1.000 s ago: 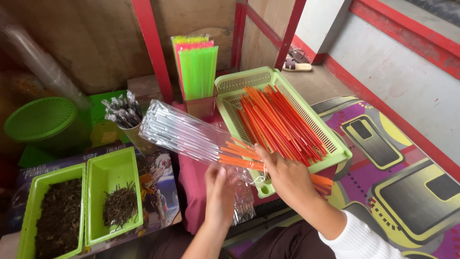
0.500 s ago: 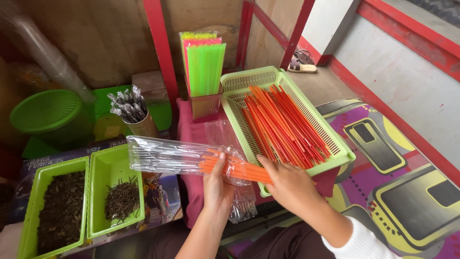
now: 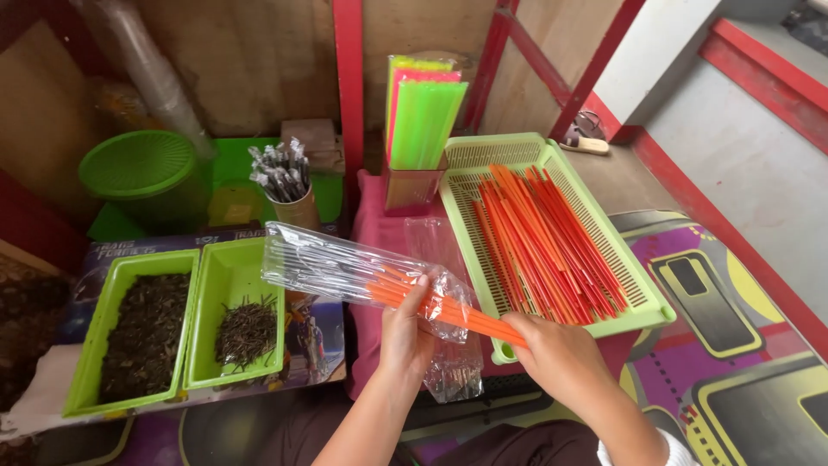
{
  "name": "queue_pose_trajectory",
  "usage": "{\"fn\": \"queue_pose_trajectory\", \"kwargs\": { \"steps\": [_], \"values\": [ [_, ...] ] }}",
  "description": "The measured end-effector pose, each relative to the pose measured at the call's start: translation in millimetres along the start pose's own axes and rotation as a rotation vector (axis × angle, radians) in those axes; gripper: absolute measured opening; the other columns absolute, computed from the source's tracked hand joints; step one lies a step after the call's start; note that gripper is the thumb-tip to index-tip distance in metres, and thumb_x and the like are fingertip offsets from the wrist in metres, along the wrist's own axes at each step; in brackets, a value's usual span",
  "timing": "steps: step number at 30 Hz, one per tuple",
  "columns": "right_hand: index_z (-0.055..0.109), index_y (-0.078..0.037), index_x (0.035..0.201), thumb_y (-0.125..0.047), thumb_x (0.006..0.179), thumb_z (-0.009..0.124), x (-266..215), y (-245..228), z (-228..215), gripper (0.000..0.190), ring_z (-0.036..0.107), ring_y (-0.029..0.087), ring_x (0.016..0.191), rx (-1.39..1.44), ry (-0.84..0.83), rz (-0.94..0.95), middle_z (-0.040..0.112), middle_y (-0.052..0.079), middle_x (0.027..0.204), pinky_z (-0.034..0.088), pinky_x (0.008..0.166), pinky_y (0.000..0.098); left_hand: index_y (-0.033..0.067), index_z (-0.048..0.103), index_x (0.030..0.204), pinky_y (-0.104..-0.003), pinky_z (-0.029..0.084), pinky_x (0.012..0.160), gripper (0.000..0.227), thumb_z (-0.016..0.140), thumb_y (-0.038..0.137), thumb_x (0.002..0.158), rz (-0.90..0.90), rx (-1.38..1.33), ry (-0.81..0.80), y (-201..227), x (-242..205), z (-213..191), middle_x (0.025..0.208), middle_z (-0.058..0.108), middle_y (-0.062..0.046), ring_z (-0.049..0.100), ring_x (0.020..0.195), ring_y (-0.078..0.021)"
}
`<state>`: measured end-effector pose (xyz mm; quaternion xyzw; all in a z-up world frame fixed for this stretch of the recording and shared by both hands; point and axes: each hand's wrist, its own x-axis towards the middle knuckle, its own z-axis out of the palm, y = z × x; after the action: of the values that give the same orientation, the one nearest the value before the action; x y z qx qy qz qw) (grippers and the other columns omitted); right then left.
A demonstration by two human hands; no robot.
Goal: The person sorts red straws from a basket and puts them into a plastic bag by hand.
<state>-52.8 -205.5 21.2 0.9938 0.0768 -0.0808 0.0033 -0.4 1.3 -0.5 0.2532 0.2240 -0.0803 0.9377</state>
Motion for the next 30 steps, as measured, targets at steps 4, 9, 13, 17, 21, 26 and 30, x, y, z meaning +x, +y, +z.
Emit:
{"fn": "queue_pose_trajectory", "kwargs": {
  "steps": [4, 9, 13, 17, 21, 26, 30],
  "values": [
    [0.057, -0.026, 0.123, -0.023, 0.094, 0.062, 8, -8, 11, 0.03, 0.07, 0.023, 0.065, -0.049, 0.06, -0.045, 0.073, -0.005, 0.092, 0.051, 0.048, 0.0409, -0.0051, 0.065, 0.119, -0.043, 0.061, 0.085, 0.031, 0.07, 0.004, 0.09, -0.043, -0.018, -0.003, 4, -4, 1, 0.114, 0.076, -0.017, 0.07, 0.082, -0.0282],
    [0.055, -0.026, 0.134, -0.032, 0.093, 0.064, 9, -13, 11, 0.043, 0.073, 0.024, 0.069, 0.017, 0.056, -0.046, 0.075, -0.006, 0.106, 0.054, 0.049, 0.0433, -0.0051, 0.063, 0.125, -0.042, 0.061, 0.087, 0.036, 0.069, 0.003, 0.09, -0.053, -0.025, -0.002, 6, -4, -2, 0.115, 0.075, -0.018, 0.07, 0.092, -0.0259],
    [0.055, -0.043, 0.14, -0.046, 0.088, 0.07, -11, -30, -37, 0.054, 0.07, 0.017, 0.074, 0.363, -0.185, 0.192, 0.078, -0.004, 0.093, 0.048, 0.071, 0.0276, -0.0006, 0.067, 0.122, -0.037, 0.058, 0.084, 0.033, 0.069, 0.006, 0.09, -0.003, 0.007, -0.055, -1, 8, -16, 0.112, 0.077, -0.017, 0.07, 0.093, -0.0243],
    [0.064, -0.027, 0.138, -0.026, 0.091, 0.069, -17, -13, -25, 0.048, 0.067, 0.012, 0.092, 0.918, -0.17, 0.145, 0.075, -0.003, 0.123, 0.054, 0.077, 0.0279, 0.0037, 0.067, 0.102, -0.038, 0.061, 0.08, 0.015, 0.075, 0.004, 0.09, -0.013, -0.035, -0.012, -5, 16, -22, 0.088, 0.07, -0.008, 0.07, 0.08, -0.0242],
    [0.072, -0.007, 0.128, -0.009, 0.092, 0.068, -23, 8, 7, 0.036, 0.061, 0.019, 0.053, 1.342, 0.062, 0.156, 0.067, 0.012, 0.076, 0.059, 0.052, 0.0322, 0.0053, 0.069, 0.1, -0.032, 0.058, 0.077, 0.012, 0.076, 0.004, 0.09, 0.008, -0.03, 0.007, -10, 18, -24, 0.089, 0.072, -0.006, 0.07, 0.083, -0.0198],
    [0.069, 0.003, 0.118, -0.025, 0.104, 0.048, -26, 5, 36, 0.037, 0.059, 0.019, 0.063, 1.642, 0.322, -0.065, 0.063, 0.012, 0.081, 0.052, 0.054, 0.0298, 0.0056, 0.071, 0.107, -0.028, 0.058, 0.083, 0.017, 0.074, 0.004, 0.09, 0.019, 0.002, 0.006, -19, 10, -17, 0.097, 0.073, -0.005, 0.071, 0.092, -0.017],
    [0.067, -0.001, 0.114, -0.036, 0.106, 0.042, -25, -11, 35, 0.044, 0.056, 0.017, 0.061, 1.634, 0.432, 0.068, 0.06, 0.01, 0.085, 0.048, 0.054, 0.0278, 0.0077, 0.069, 0.106, -0.032, 0.058, 0.082, 0.016, 0.074, 0.007, 0.091, 0.019, 0.047, -0.01, -29, 6, -13, 0.095, 0.071, -0.003, 0.069, 0.091, -0.0169]
  ]
}}
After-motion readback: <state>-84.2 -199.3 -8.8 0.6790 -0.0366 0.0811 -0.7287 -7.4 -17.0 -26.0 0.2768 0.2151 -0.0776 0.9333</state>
